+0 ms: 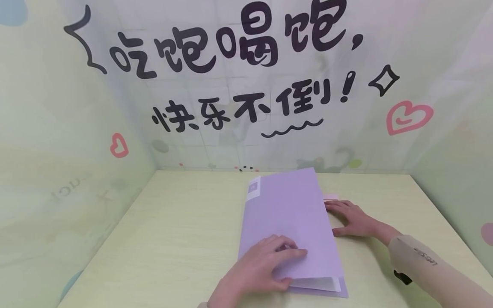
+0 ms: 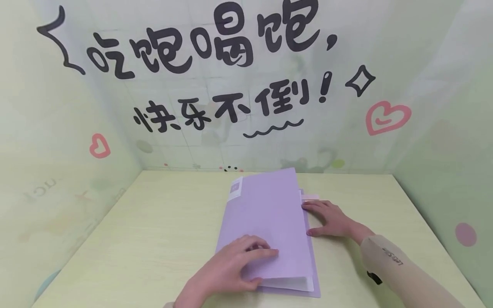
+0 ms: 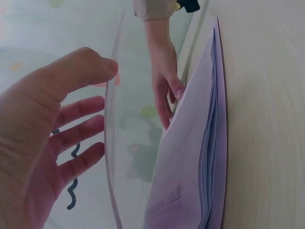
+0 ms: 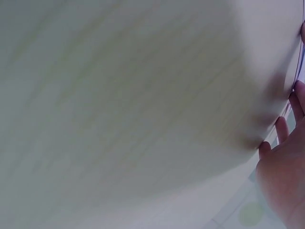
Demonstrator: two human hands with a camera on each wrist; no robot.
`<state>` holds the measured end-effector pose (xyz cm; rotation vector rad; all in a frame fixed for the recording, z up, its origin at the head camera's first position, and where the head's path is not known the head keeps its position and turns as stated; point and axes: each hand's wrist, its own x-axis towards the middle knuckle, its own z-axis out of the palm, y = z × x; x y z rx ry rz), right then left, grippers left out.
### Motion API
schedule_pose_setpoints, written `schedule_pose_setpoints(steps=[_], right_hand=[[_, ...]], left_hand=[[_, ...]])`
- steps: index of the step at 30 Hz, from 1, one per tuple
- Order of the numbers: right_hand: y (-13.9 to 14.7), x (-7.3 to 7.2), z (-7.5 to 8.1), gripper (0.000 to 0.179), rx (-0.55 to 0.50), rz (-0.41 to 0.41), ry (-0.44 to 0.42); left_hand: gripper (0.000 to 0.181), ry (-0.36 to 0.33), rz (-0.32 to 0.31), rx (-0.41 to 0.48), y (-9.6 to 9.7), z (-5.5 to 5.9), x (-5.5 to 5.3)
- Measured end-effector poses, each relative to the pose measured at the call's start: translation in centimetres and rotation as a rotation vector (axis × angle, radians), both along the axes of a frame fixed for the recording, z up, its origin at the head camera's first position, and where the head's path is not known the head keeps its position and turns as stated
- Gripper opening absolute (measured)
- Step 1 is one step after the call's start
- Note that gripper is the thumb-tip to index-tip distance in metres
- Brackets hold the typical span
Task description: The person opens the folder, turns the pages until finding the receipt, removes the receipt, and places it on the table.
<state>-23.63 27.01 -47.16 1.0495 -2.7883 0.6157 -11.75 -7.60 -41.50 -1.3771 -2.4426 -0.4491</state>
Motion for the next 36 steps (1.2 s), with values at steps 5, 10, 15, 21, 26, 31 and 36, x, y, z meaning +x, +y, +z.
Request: schedule_pose_setpoints(steps=[5,10,15,21,26,31,36], right_hand=[[-0.3,-0.1,0.2,0.076,0.006,0.006,0.000],[-0.5,-0.4,-0.1,0.077,0.003,0.003,-0.028],[-0.2,-0.6,-0.4,0.077,0.018,0.004,-0.010],[-0.1,-0.5,-0.5,0.077,0.014,-0.007,-0.004],[-0.3,-0.3,-0.4,0.077,0.016,0.000,-0.009],[-0.4,-0.5,-0.2,0.076,0.018,0.011,-0.008],[-0.3,-0.5,-0.2,0.077,0.027,0.012,-0.015]], left_hand=[[0.056,0.076,-0.024,0.102,-0.9,0.7,0.6],[0.053,0.196,-0.050,0.172,-1.6,1.1,0.9],[0.062,0.230,-0.034,0.190,-2.1,2.1,1.3],[0.070,0.286,-0.020,0.226,-2.3,2.8,1.3],[0.065,0.333,-0.046,0.286,-2.3,3.2,0.9],[0.061,0.355,-0.046,0.346,-2.4,3.6,0.7],[0.065,0.314,0.002,0.415,-3.3,3.5,1.2]])
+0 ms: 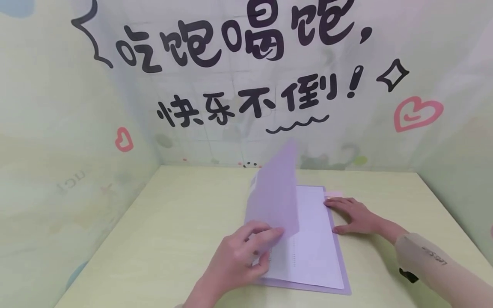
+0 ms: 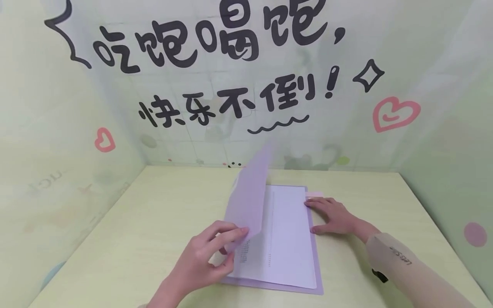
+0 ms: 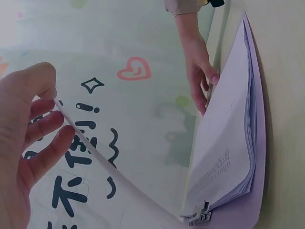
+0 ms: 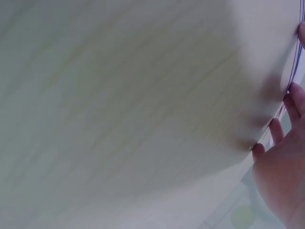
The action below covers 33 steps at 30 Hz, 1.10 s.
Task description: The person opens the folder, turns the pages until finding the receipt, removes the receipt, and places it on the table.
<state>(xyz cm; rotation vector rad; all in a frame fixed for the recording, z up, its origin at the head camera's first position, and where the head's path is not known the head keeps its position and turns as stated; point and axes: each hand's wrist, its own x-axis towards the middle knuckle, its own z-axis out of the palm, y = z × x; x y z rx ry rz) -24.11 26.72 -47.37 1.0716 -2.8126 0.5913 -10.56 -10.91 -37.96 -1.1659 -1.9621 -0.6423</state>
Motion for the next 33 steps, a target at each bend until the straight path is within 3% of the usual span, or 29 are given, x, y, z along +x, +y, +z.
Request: schedule_pose_setpoints(steps=[7,11,20,26,33], right_hand=[[-0.1,0.3,0.1,0.078,-0.019,0.011,-0.010],[-0.2,0.4,0.1,0.078,-0.018,0.011,-0.015],[0.1,0.1,-0.2,0.077,-0.013,0.002,-0.002],[0.4,0.0,-0.4,0.078,-0.008,-0.012,-0.017],[0.1,0.1,-0.1,0.078,-0.010,-0.001,-0.019]], left_hand=[[0.069,-0.121,-0.091,0.190,-2.0,-0.4,0.7],[0.070,-0.162,-0.103,0.284,-3.2,-0.7,1.0],[0.070,-0.251,-0.039,0.439,-5.8,-1.0,1.5],[0.087,-0.329,0.044,0.481,-7.6,-1.3,2.1],[0.099,-0.388,0.021,0.539,-9.8,-2.1,2.8]])
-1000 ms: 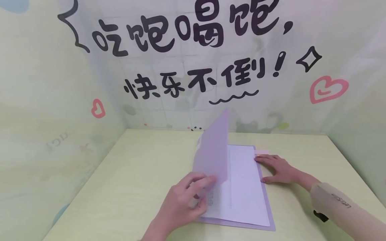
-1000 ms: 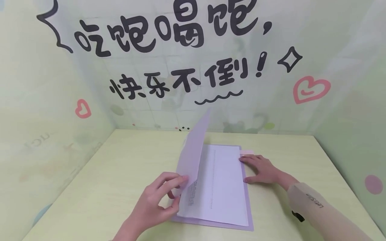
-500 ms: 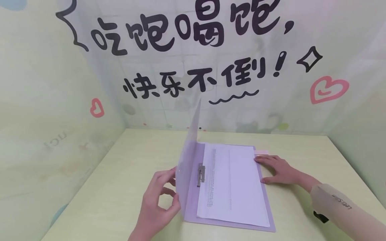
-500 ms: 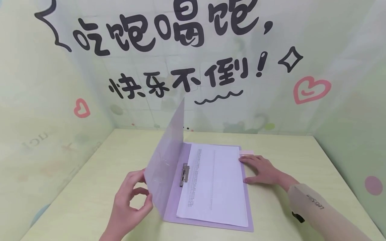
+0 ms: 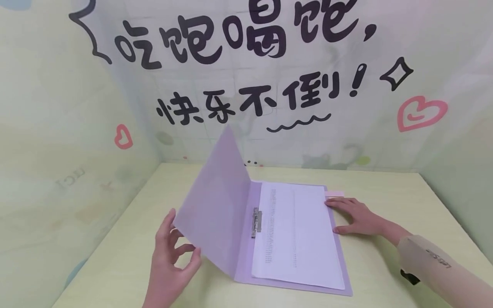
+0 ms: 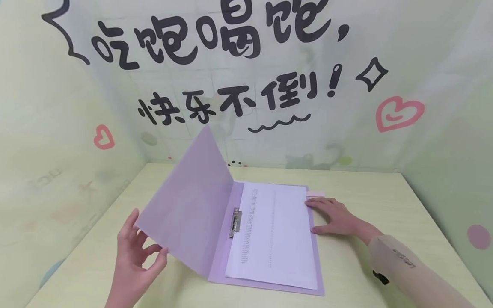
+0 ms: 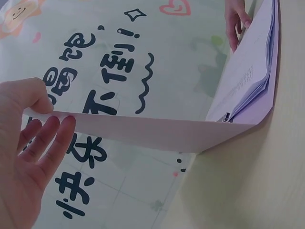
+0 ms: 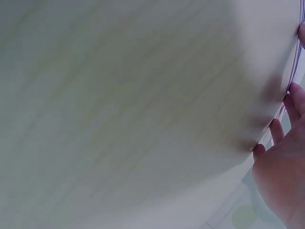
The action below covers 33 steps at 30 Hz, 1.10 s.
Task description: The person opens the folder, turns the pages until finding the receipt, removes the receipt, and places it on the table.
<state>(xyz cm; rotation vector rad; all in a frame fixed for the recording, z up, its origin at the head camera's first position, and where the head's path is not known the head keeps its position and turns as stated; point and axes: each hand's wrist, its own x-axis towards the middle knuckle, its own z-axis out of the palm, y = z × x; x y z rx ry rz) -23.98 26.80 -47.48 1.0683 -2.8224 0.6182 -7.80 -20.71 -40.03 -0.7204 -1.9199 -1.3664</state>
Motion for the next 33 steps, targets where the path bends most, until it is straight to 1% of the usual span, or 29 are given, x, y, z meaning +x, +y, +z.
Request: schedule_pose_setpoints(steps=[4,6,7,11,15,17,19,22,24,25,27,31,32,33], right_hand=[[-0.2,0.0,0.1,0.077,0.003,-0.002,-0.008],[-0.3,0.0,0.1,0.077,0.004,-0.005,-0.008],[-0.2,-0.1,0.1,0.077,0.005,-0.006,-0.008],[-0.2,-0.1,0.0,0.077,0.011,-0.011,-0.004],[-0.1,-0.2,0.0,0.076,0.019,-0.019,-0.004],[-0.1,-0.2,0.0,0.076,0.016,-0.020,-0.006],[-0.1,-0.1,0.1,0.076,0.013,-0.022,-0.010],[-0.1,0.0,0.2,0.077,0.007,-0.027,-0.015],[-0.1,0.0,0.2,0.077,0.004,-0.029,-0.019],[-0.1,0.0,0.1,0.077,0.003,-0.028,-0.020],[0.0,0.0,0.0,0.077,0.003,-0.028,-0.019],[0.0,-0.1,-0.2,0.077,0.007,-0.031,-0.018],[0.0,-0.1,-0.2,0.077,0.009,-0.032,-0.019],[0.0,-0.1,-0.2,0.077,0.009,-0.033,-0.019]], left_hand=[[0.097,-0.013,-0.084,0.120,-1.3,-0.5,0.3],[0.096,-0.017,-0.128,0.180,-2.0,-0.6,0.4],[0.094,-0.018,-0.139,0.203,-2.3,-0.6,0.4],[0.088,-0.039,-0.161,0.292,-3.4,-0.6,0.5],[0.082,-0.064,-0.161,0.390,-4.1,-0.6,0.5],[0.081,-0.112,-0.109,0.427,-4.5,-0.5,0.6],[0.079,-0.172,-0.043,0.439,-4.9,-0.3,0.8],[0.077,-0.264,0.068,0.404,-5.6,-0.2,1.1],[0.075,-0.289,0.118,0.358,-6.1,-0.3,1.3],[0.075,-0.303,0.153,0.330,-6.4,-0.3,1.4],[0.076,-0.340,0.255,0.243,-6.9,-0.2,1.5],[0.079,-0.410,0.443,0.024,-8.1,-0.4,1.8],[0.079,-0.420,0.475,-0.024,-8.4,-0.6,1.8],[0.079,-0.430,0.492,-0.056,-8.7,-0.8,1.9]])
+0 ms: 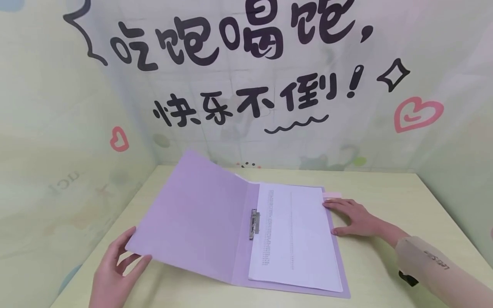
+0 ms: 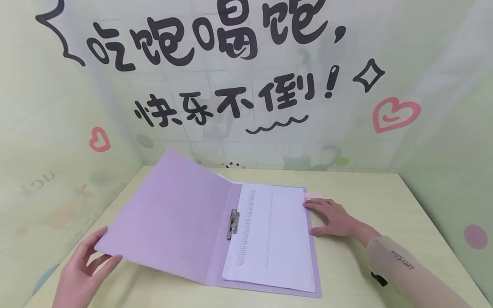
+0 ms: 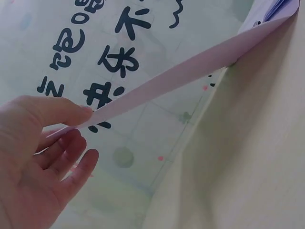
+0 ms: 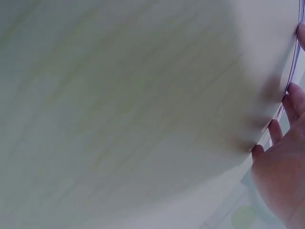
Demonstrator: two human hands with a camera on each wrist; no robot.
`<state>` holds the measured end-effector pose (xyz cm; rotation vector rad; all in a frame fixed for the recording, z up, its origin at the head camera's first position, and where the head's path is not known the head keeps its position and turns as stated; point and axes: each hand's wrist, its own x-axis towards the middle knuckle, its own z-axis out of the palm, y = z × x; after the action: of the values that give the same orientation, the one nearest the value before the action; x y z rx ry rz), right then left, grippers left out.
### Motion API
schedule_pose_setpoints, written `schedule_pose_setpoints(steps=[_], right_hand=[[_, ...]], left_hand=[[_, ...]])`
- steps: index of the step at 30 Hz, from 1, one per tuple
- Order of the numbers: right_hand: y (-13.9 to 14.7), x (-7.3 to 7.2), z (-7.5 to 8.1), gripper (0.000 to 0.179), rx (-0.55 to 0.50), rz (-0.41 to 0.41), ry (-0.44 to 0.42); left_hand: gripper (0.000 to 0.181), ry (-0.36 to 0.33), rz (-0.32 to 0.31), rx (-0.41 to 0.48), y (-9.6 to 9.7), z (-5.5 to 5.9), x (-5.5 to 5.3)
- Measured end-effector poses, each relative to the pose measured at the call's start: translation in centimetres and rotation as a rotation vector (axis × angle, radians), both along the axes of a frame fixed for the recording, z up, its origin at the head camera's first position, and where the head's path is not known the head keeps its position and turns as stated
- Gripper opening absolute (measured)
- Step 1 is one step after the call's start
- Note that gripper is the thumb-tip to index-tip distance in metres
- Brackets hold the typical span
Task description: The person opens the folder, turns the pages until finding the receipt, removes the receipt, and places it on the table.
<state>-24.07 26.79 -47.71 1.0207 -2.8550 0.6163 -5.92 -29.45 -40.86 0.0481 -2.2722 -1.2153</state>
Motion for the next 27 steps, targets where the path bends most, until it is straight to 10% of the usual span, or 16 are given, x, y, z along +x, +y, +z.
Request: schedule_pose_setpoints(steps=[19,27], right_hand=[[-0.1,-0.4,1.3,0.079,0.081,-0.035,-0.014],[-0.1,-0.9,1.3,0.080,0.091,-0.057,-0.053]], left_hand=[[0.079,-0.501,-0.013,-0.313,-4.2,-2.7,-1.7],[0.079,-0.575,-0.051,-0.424,-4.5,-3.2,-2.7]])
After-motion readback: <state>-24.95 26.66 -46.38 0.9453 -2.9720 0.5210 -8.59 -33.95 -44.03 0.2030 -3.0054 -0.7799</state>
